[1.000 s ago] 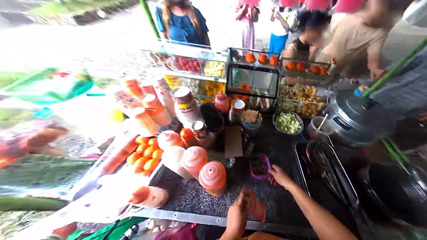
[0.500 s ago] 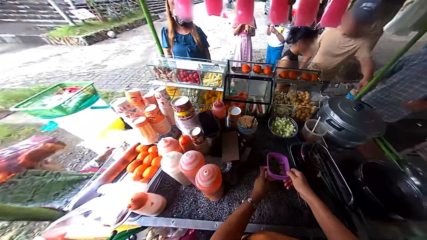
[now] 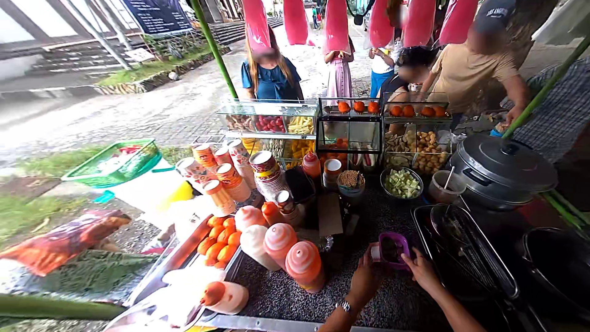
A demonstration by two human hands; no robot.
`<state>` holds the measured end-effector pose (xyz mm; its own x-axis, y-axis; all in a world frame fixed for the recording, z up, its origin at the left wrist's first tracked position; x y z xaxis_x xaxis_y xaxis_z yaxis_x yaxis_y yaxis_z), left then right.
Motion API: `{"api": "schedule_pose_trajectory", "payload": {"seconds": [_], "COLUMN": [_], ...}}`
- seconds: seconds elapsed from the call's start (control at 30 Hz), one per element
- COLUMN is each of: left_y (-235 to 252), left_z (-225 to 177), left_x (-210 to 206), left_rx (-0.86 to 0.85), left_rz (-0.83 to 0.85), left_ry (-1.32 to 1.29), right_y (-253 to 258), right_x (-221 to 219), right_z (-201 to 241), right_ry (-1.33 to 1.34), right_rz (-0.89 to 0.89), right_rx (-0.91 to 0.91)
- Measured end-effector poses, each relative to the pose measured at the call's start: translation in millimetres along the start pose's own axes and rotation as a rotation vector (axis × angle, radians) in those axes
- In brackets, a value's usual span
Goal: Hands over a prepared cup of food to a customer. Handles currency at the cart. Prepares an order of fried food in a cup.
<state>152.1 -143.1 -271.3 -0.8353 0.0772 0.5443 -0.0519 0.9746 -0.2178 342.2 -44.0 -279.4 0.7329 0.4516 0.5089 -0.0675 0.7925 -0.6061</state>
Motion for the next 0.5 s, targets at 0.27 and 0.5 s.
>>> {"api": "schedule_pose_trajectory", "payload": {"seconds": [0.27,0.5], "left_y": [-85,-82], "left_z": [67,72], "left_x": [43,46], "left_rx": [0.061,-0.048], "left_rz": [-0.256,-0.322], "left_ry": [-0.074,-0.225], "right_y": [-40,-47], "right_x": [-28,-62], "right_z": [-81,-128], "right_ry": [0.009,-0.183], "right_rz": [-0.446,-0.492], "right_rx": [0.541,0.536]}}
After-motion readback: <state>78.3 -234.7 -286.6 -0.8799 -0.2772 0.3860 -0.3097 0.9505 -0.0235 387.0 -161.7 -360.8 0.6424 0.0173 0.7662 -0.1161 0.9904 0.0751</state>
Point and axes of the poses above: each hand's wrist, its own y-axis towards the middle knuckle, its own x-axis out of the back of the hand, z = x × y, the point moved 1 cm from there along y, towards the middle knuckle, and after that the axes turned 14 degrees about -x, right-handed, at the moved point
